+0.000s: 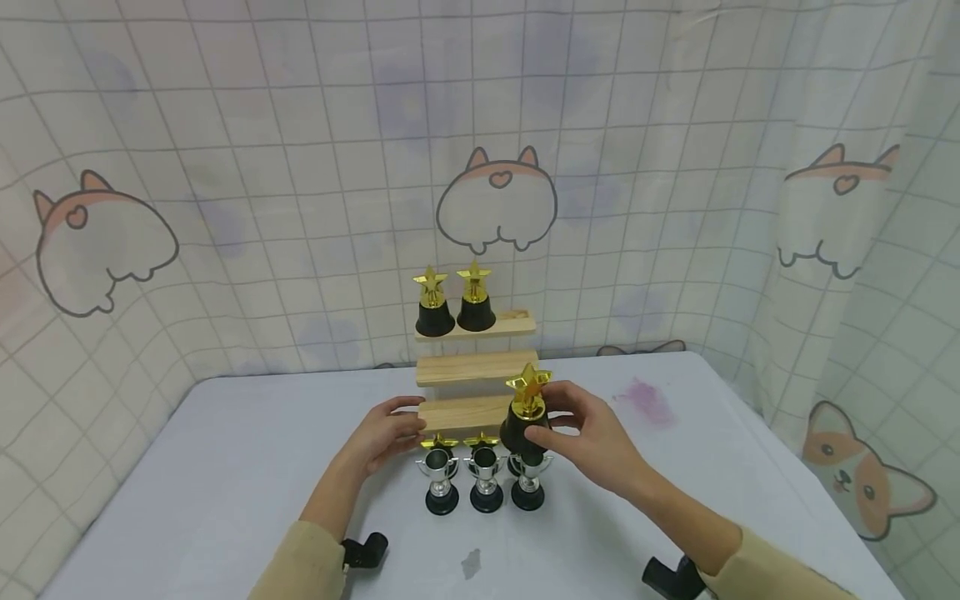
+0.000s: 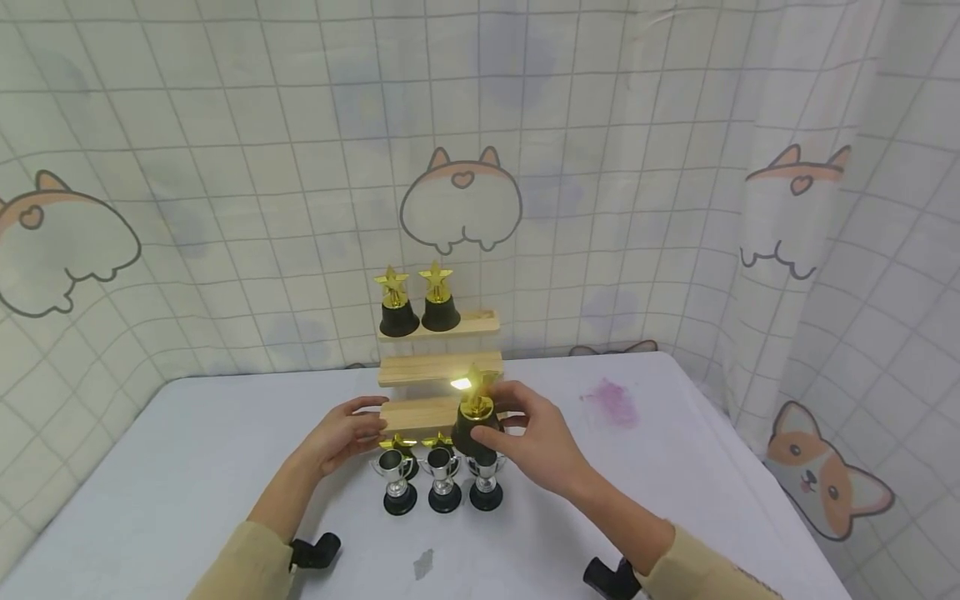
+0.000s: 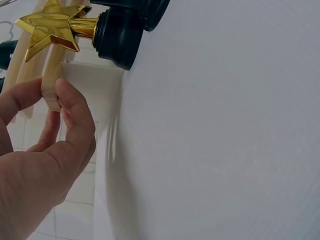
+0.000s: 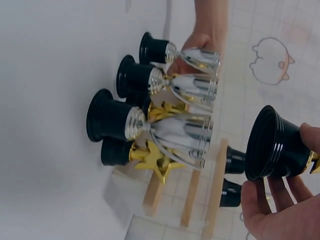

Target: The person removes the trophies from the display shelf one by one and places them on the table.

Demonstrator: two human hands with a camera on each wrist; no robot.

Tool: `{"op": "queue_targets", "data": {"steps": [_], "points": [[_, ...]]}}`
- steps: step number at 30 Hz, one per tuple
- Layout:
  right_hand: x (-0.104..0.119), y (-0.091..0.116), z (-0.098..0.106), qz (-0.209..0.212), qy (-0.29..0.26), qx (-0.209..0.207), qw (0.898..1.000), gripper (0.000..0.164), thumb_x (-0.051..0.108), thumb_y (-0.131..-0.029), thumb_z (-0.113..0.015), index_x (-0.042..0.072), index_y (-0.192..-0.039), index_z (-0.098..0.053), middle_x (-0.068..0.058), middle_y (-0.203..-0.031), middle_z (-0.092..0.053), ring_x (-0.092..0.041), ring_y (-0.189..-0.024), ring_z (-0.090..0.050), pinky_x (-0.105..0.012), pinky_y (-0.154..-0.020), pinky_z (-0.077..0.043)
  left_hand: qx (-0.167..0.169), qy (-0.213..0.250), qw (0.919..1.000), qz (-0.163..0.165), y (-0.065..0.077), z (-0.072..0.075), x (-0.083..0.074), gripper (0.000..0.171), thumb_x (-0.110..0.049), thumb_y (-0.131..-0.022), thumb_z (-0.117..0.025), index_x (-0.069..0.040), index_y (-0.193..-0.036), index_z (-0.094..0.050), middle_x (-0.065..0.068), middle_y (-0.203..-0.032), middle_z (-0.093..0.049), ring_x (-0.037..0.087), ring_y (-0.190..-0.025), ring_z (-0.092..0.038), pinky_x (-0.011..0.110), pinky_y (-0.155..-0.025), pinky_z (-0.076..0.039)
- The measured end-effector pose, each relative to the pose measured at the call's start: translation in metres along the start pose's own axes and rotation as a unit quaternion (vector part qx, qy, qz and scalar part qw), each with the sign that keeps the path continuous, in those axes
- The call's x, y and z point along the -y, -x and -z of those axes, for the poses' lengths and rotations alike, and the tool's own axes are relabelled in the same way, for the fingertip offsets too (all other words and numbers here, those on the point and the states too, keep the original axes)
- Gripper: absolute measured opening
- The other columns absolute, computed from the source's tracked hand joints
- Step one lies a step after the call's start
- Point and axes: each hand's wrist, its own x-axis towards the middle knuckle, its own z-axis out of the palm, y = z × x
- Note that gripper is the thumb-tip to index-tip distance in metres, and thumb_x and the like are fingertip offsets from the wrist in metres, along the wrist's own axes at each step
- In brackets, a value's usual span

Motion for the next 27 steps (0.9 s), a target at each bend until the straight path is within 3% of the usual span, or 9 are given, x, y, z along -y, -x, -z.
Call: {"op": "queue_targets", "data": {"steps": [8,18,27], "points": [[0.004,0.012,-0.013,0.005,0.003,0.019,1.000,0.042,0.020,-0.089,-0.083,0.010,-0.125,-0.063,-0.002,-0.119,-0.067,-0.020,-0.113,-0.062,-0.036,-0.097,-0.053,0.005,0.006,1.0000,0.003,-0.003,0.001,-0.001,0.054,0.003,-0.092,-0.065,0.002,-0.144,-0.050,0.024,-0.122,-0.060,0.025,-0.096,-0.066,0.035,-0.083,-0.059],[0.010,0.025,-0.027,0.011,-0.016,0.011,1.000,0.045,0.022,-0.089,-0.084,0.013,-0.127,-0.062,-0.002,-0.120,-0.066,-0.020,-0.114,-0.061,-0.036,-0.097,-0.053,0.003,0.005,1.0000,0.005,-0.004,0.001,0.001,0.054,0.004,-0.092,-0.065,0.002,-0.144,-0.050,0.025,-0.125,-0.060,0.025,-0.097,-0.067,0.036,-0.084,-0.059],[0.009,0.033,-0.040,0.010,-0.038,0.047,0.998,0.042,0.021,-0.089,-0.083,0.009,-0.125,-0.063,-0.002,-0.117,-0.067,-0.022,-0.110,-0.064,-0.042,-0.097,-0.053,0.003,0.005,1.0000,0.003,-0.004,0.001,0.001,0.054,0.004,-0.091,-0.065,0.002,-0.143,-0.051,0.026,-0.128,-0.060,0.027,-0.099,-0.066,0.036,-0.084,-0.059]]}}
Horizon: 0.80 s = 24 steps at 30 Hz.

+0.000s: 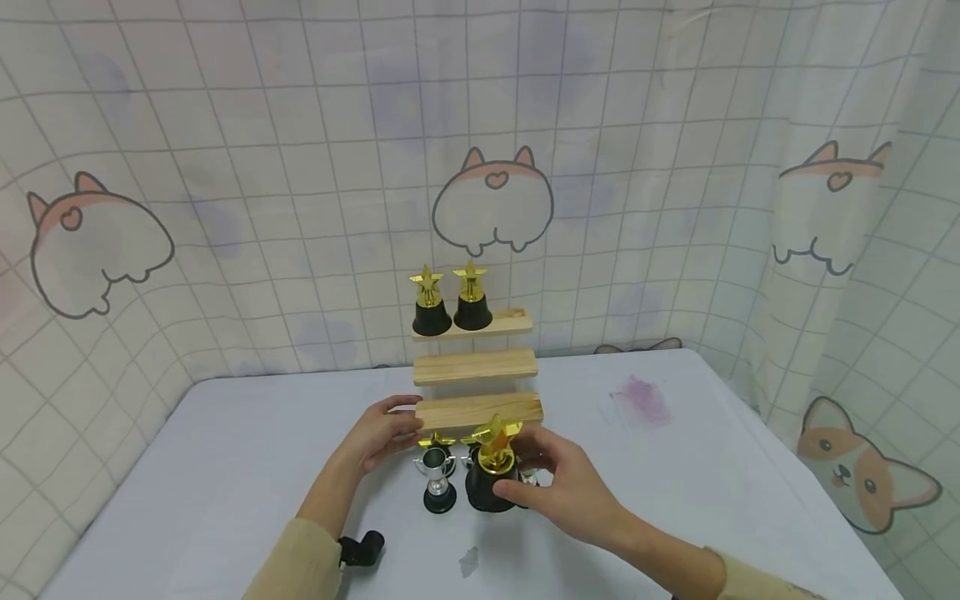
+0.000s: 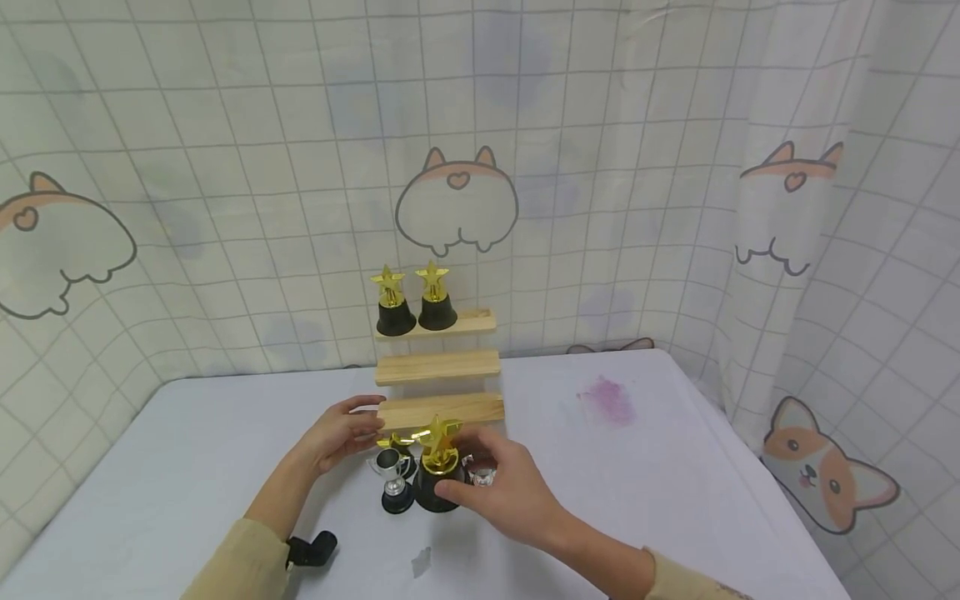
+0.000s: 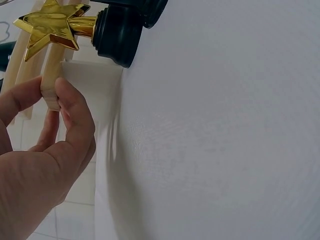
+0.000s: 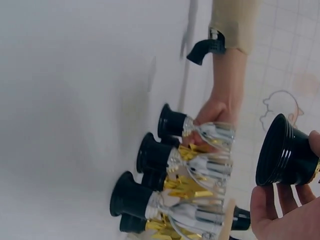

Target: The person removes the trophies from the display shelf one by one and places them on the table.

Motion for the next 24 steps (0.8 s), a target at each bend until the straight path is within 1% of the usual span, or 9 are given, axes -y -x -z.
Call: {"op": "queue_targets", "data": {"steps": [2,6,11,13,16,21,24], "points": [[-0.002,0.002,-0.004,-0.002,-0.005,0.008,1.000,0.042,0.021,-0.089,-0.083,0.008,-0.123,-0.063,-0.003,-0.116,-0.068,-0.022,-0.109,-0.064,-0.042,-0.097,-0.053,-0.001,0.000,1.0000,-0.001,0.000,0.000,0.000,0.054,0.005,-0.091,-0.065,0.002,-0.143,-0.051,0.026,-0.127,-0.060,0.027,-0.099,-0.066,0.036,-0.083,-0.059],[-0.008,0.006,-0.013,-0.024,-0.017,0.027,0.999,0.043,0.021,-0.088,-0.084,0.007,-0.123,-0.063,-0.003,-0.115,-0.067,-0.021,-0.108,-0.063,-0.044,-0.096,-0.053,-0.003,0.001,1.0000,-0.001,0.000,-0.001,0.000,0.054,0.005,-0.091,-0.066,0.003,-0.143,-0.051,0.026,-0.128,-0.060,0.027,-0.099,-0.066,0.036,-0.083,-0.059],[-0.016,0.008,-0.026,-0.040,-0.030,0.051,0.997,0.043,0.020,-0.087,-0.085,0.009,-0.122,-0.063,-0.001,-0.114,-0.067,-0.017,-0.106,-0.063,-0.036,-0.093,-0.055,-0.003,0.007,1.0000,0.000,0.000,-0.001,-0.001,0.054,0.005,-0.091,-0.066,0.002,-0.143,-0.052,0.026,-0.128,-0.060,0.026,-0.098,-0.066,0.036,-0.082,-0.059],[-0.020,0.008,-0.031,-0.039,-0.034,0.056,0.997,0.041,0.019,-0.086,-0.085,0.009,-0.120,-0.063,-0.001,-0.113,-0.067,-0.018,-0.106,-0.064,-0.034,-0.092,-0.055,-0.001,0.009,1.0000,0.000,0.000,0.000,-0.002,0.054,0.006,-0.091,-0.066,0.003,-0.143,-0.051,0.026,-0.128,-0.060,0.027,-0.098,-0.067,0.036,-0.082,-0.059],[-0.025,0.007,-0.038,-0.050,-0.037,0.060,0.996,0.041,0.018,-0.085,-0.086,0.009,-0.118,-0.063,-0.001,-0.112,-0.067,-0.018,-0.105,-0.063,-0.033,-0.091,-0.055,-0.001,0.013,0.9999,0.002,0.000,0.000,-0.003,0.055,0.006,-0.090,-0.066,0.003,-0.143,-0.051,0.026,-0.128,-0.059,0.027,-0.098,-0.066,0.036,-0.081,-0.059],[-0.031,0.004,-0.046,-0.085,-0.045,0.074,0.993,0.044,0.018,-0.085,-0.086,0.010,-0.122,-0.062,0.000,-0.111,-0.066,-0.020,-0.106,-0.063,-0.037,-0.092,-0.055,-0.001,0.011,0.9999,0.002,0.000,-0.001,-0.003,0.054,0.005,-0.090,-0.066,0.003,-0.143,-0.052,0.026,-0.128,-0.060,0.026,-0.098,-0.067,0.036,-0.081,-0.059],[-0.036,0.003,-0.050,-0.099,-0.052,0.080,0.991,0.044,0.017,-0.085,-0.086,0.009,-0.121,-0.062,-0.002,-0.111,-0.066,-0.024,-0.107,-0.063,-0.039,-0.092,-0.054,0.001,0.009,1.0000,0.000,0.001,-0.001,-0.003,0.055,0.005,-0.090,-0.066,0.003,-0.143,-0.051,0.027,-0.128,-0.060,0.026,-0.098,-0.067,0.037,-0.081,-0.059]]}}
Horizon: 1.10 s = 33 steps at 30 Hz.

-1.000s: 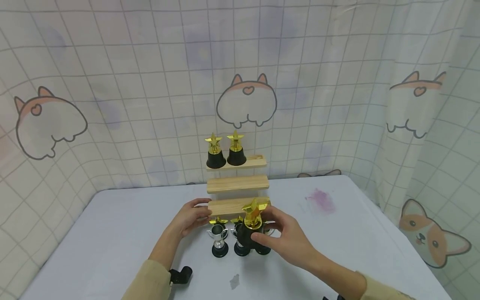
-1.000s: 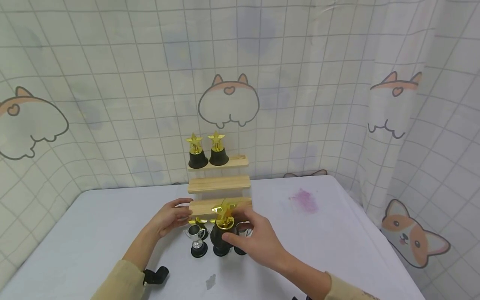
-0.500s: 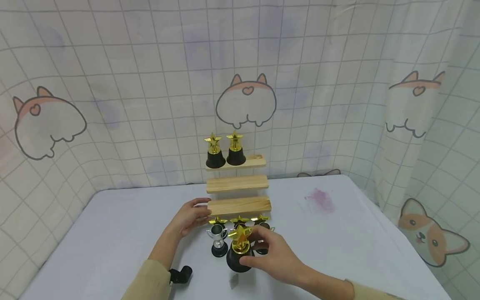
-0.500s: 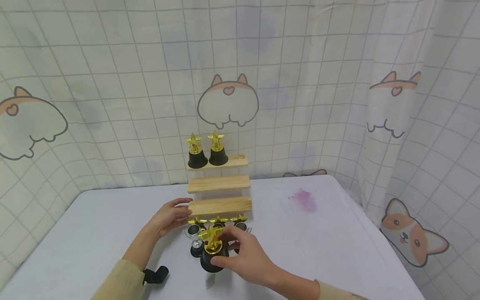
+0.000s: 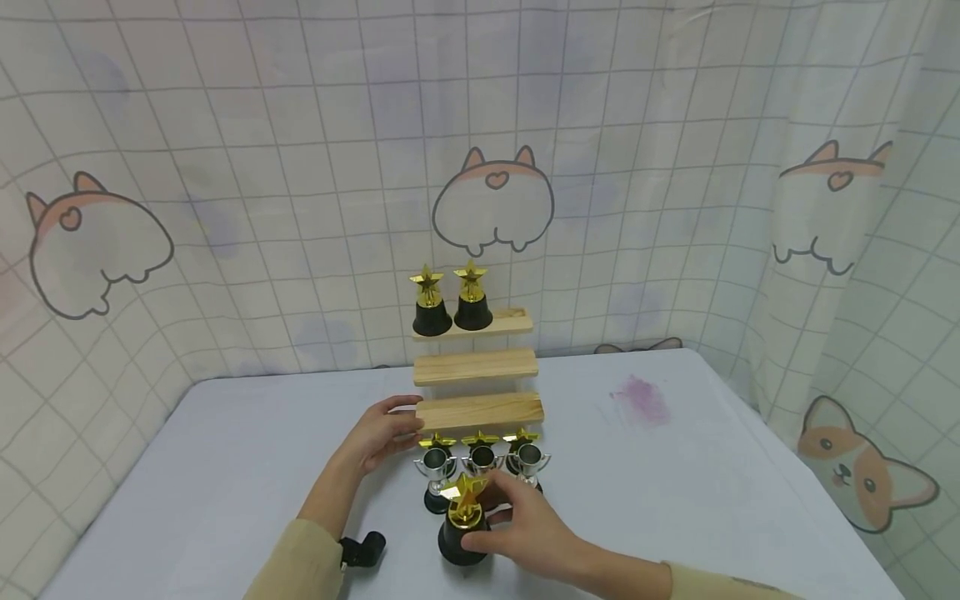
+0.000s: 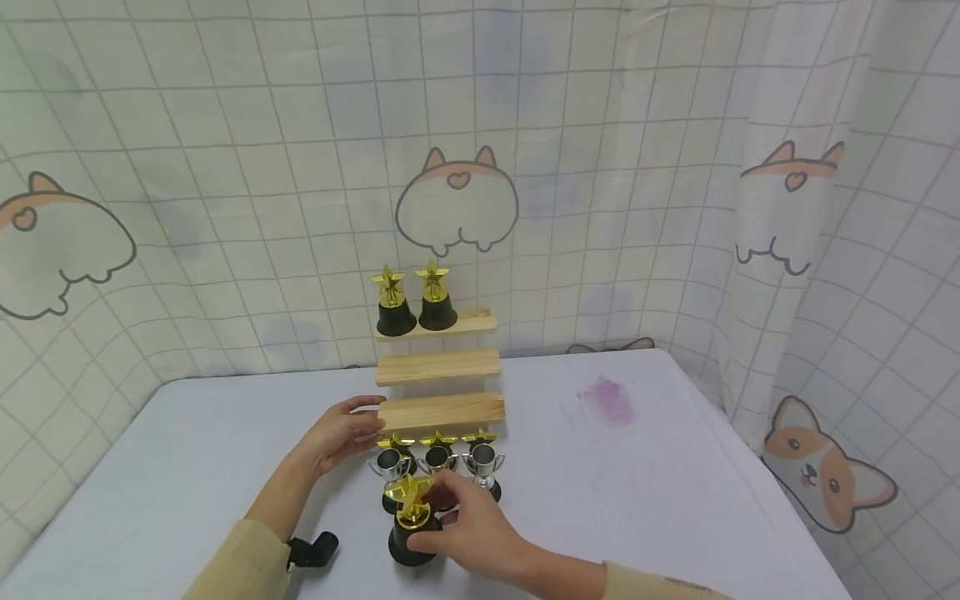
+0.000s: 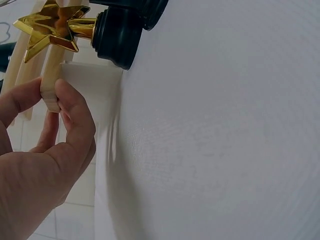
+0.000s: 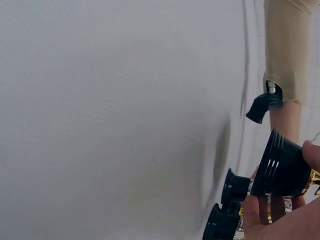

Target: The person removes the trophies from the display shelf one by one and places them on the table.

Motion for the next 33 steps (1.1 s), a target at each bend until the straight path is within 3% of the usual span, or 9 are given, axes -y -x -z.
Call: {"op": "queue_targets", "data": {"steps": [7,16,20,27,33], "points": [[-0.010,-0.008,-0.009,-0.027,0.008,0.001,1.000,0.040,0.015,-0.083,-0.087,0.009,-0.114,-0.062,0.000,-0.109,-0.066,-0.021,-0.106,-0.064,-0.034,-0.090,-0.055,0.000,0.000,1.0000,0.002,0.000,0.000,0.001,0.055,0.005,-0.090,-0.066,0.003,-0.143,-0.051,0.027,-0.128,-0.060,0.028,-0.099,-0.067,0.037,-0.083,-0.059],[-0.012,-0.016,-0.019,-0.033,0.023,0.001,0.999,0.042,0.010,-0.082,-0.087,0.010,-0.114,-0.061,0.002,-0.110,-0.066,-0.019,-0.107,-0.065,-0.043,-0.093,-0.054,-0.003,0.001,1.0000,-0.002,0.000,0.000,0.001,0.055,0.006,-0.090,-0.066,0.004,-0.143,-0.051,0.027,-0.129,-0.060,0.026,-0.099,-0.067,0.037,-0.084,-0.059],[-0.014,-0.019,-0.023,-0.038,0.030,0.000,0.999,0.042,0.010,-0.081,-0.088,0.011,-0.114,-0.062,0.004,-0.108,-0.067,-0.016,-0.105,-0.065,-0.041,-0.094,-0.054,-0.003,0.002,1.0000,-0.003,0.000,0.000,0.002,0.055,0.006,-0.090,-0.067,0.004,-0.143,-0.052,0.027,-0.129,-0.060,0.027,-0.099,-0.067,0.037,-0.084,-0.059],[-0.014,-0.019,-0.025,-0.026,0.046,0.006,0.999,0.049,0.010,-0.079,-0.089,0.010,-0.120,-0.061,0.006,-0.110,-0.067,-0.013,-0.102,-0.065,-0.037,-0.092,-0.055,0.001,0.003,1.0000,-0.004,0.001,0.000,0.001,0.056,0.006,-0.090,-0.066,0.006,-0.144,-0.049,0.027,-0.129,-0.059,0.026,-0.099,-0.067,0.036,-0.083,-0.059],[-0.014,-0.018,-0.024,-0.018,0.058,0.014,0.998,0.046,0.015,-0.083,-0.086,0.012,-0.121,-0.061,0.007,-0.111,-0.066,-0.011,-0.102,-0.065,-0.034,-0.092,-0.055,-0.001,0.006,1.0000,-0.003,0.000,-0.001,0.001,0.056,0.006,-0.090,-0.066,0.006,-0.143,-0.050,0.027,-0.128,-0.060,0.026,-0.098,-0.066,0.036,-0.081,-0.059]]}}
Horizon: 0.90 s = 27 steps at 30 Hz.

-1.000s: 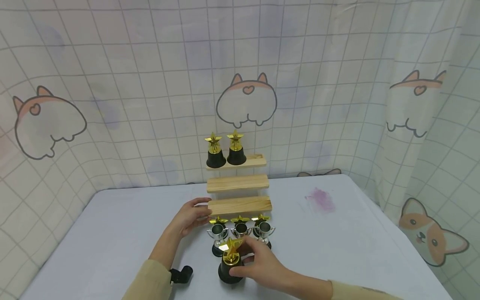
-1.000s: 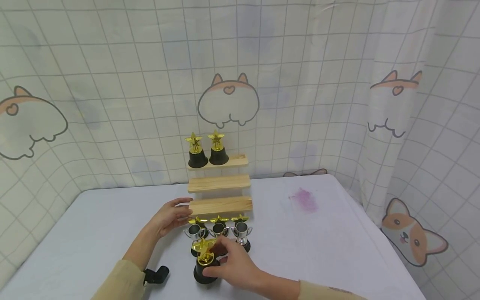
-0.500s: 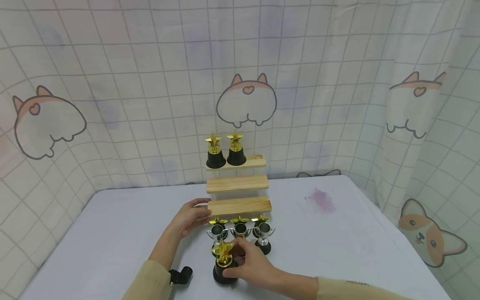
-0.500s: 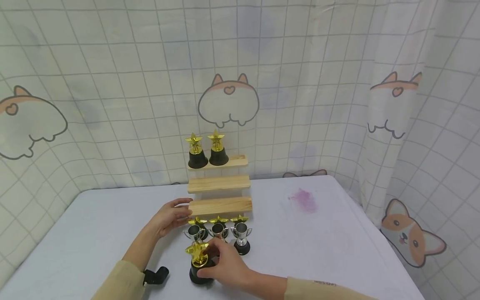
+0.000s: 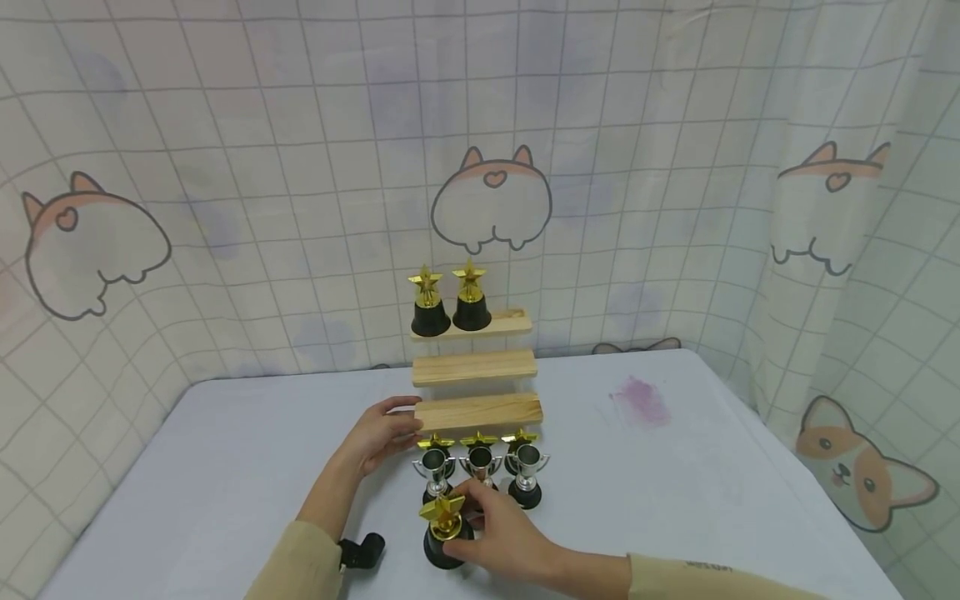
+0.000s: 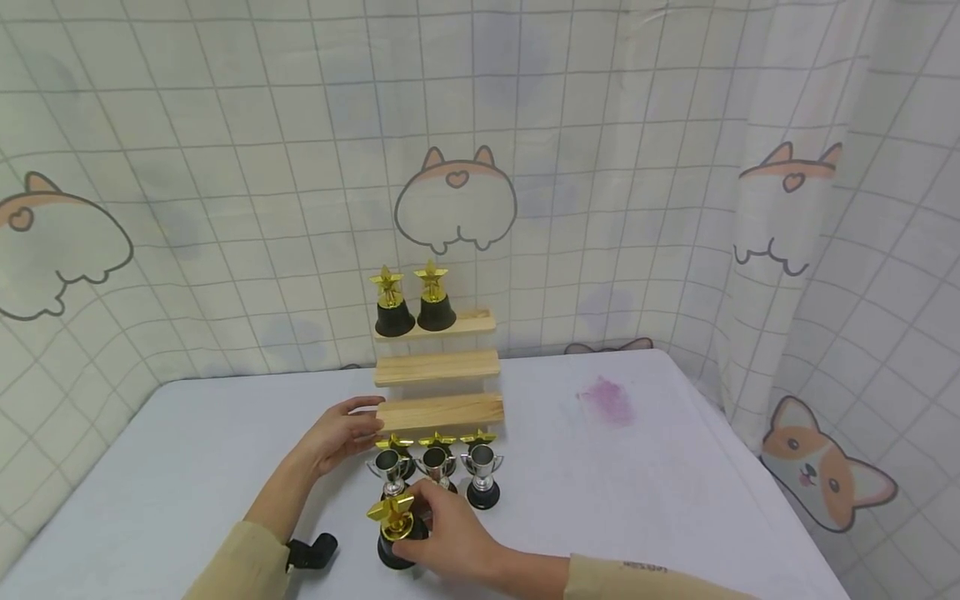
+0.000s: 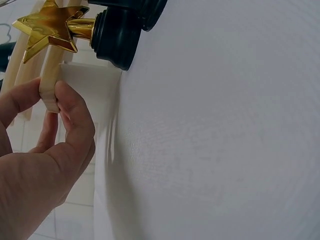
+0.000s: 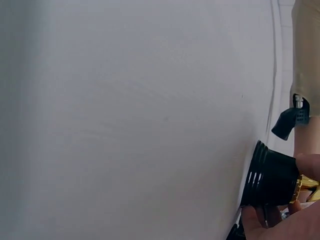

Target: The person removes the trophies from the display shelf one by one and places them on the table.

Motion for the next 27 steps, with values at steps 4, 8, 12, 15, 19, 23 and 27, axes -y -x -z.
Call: {"op": "queue_targets", "data": {"steps": [4,8,12,15,19,23,27], "points": [[0.0012,-0.0011,-0.0011,0.014,0.004,-0.001,1.000,0.042,0.015,-0.085,-0.085,0.013,-0.120,-0.062,0.008,-0.110,-0.065,-0.010,-0.102,-0.066,-0.029,-0.090,-0.055,0.000,0.000,1.0000,0.000,-0.0019,0.0011,0.0005,0.055,0.006,-0.090,-0.066,0.005,-0.143,-0.051,0.026,-0.127,-0.061,0.025,-0.097,-0.066,0.035,-0.080,-0.059],[0.0041,-0.0027,-0.0039,0.018,0.008,-0.004,1.000,0.041,0.014,-0.084,-0.086,0.013,-0.119,-0.064,0.009,-0.109,-0.066,-0.009,-0.101,-0.066,-0.025,-0.088,-0.055,0.000,-0.003,1.0000,0.002,-0.0010,0.0008,-0.0004,0.055,0.005,-0.090,-0.067,0.004,-0.143,-0.051,0.026,-0.127,-0.061,0.024,-0.097,-0.067,0.035,-0.080,-0.059],[0.0053,-0.0045,-0.0053,0.020,0.017,-0.006,1.000,0.041,0.013,-0.084,-0.086,0.014,-0.118,-0.064,0.010,-0.108,-0.066,-0.008,-0.099,-0.066,-0.024,-0.086,-0.056,-0.002,-0.005,1.0000,0.005,-0.0002,0.0001,-0.0011,0.055,0.004,-0.090,-0.068,0.003,-0.142,-0.052,0.026,-0.128,-0.061,0.024,-0.097,-0.067,0.036,-0.082,-0.059],[0.0046,-0.0059,-0.0052,0.026,0.025,-0.008,0.999,0.041,0.013,-0.084,-0.087,0.014,-0.118,-0.064,0.010,-0.108,-0.066,-0.007,-0.099,-0.066,-0.024,-0.085,-0.056,-0.003,-0.005,1.0000,0.005,-0.0009,0.0001,-0.0011,0.054,0.004,-0.090,-0.067,0.003,-0.142,-0.052,0.025,-0.127,-0.061,0.024,-0.097,-0.067,0.036,-0.083,-0.059],[0.0035,-0.0060,-0.0050,0.033,0.038,-0.008,0.999,0.042,0.013,-0.084,-0.087,0.014,-0.119,-0.064,0.010,-0.109,-0.066,-0.007,-0.099,-0.066,-0.025,-0.084,-0.056,-0.003,-0.004,1.0000,0.002,-0.0017,0.0004,-0.0001,0.054,0.005,-0.090,-0.067,0.004,-0.142,-0.052,0.025,-0.126,-0.062,0.024,-0.096,-0.067,0.036,-0.082,-0.059],[0.0043,-0.0030,-0.0032,0.041,0.063,-0.010,0.997,0.047,0.015,-0.083,-0.088,0.012,-0.123,-0.063,0.008,-0.112,-0.067,-0.007,-0.101,-0.065,-0.026,-0.085,-0.057,0.001,0.000,1.0000,-0.001,-0.0028,0.0007,0.0018,0.054,0.006,-0.090,-0.067,0.005,-0.143,-0.051,0.025,-0.126,-0.062,0.023,-0.095,-0.068,0.036,-0.083,-0.059],[0.0081,0.0033,0.0009,0.062,0.100,-0.019,0.993,0.052,0.015,-0.082,-0.088,0.010,-0.126,-0.062,0.005,-0.114,-0.067,-0.011,-0.106,-0.063,-0.027,-0.086,-0.056,0.002,0.003,1.0000,-0.003,-0.0033,0.0008,0.0023,0.055,0.007,-0.091,-0.066,0.005,-0.143,-0.050,0.025,-0.126,-0.062,0.022,-0.095,-0.069,0.036,-0.083,-0.059]]}}
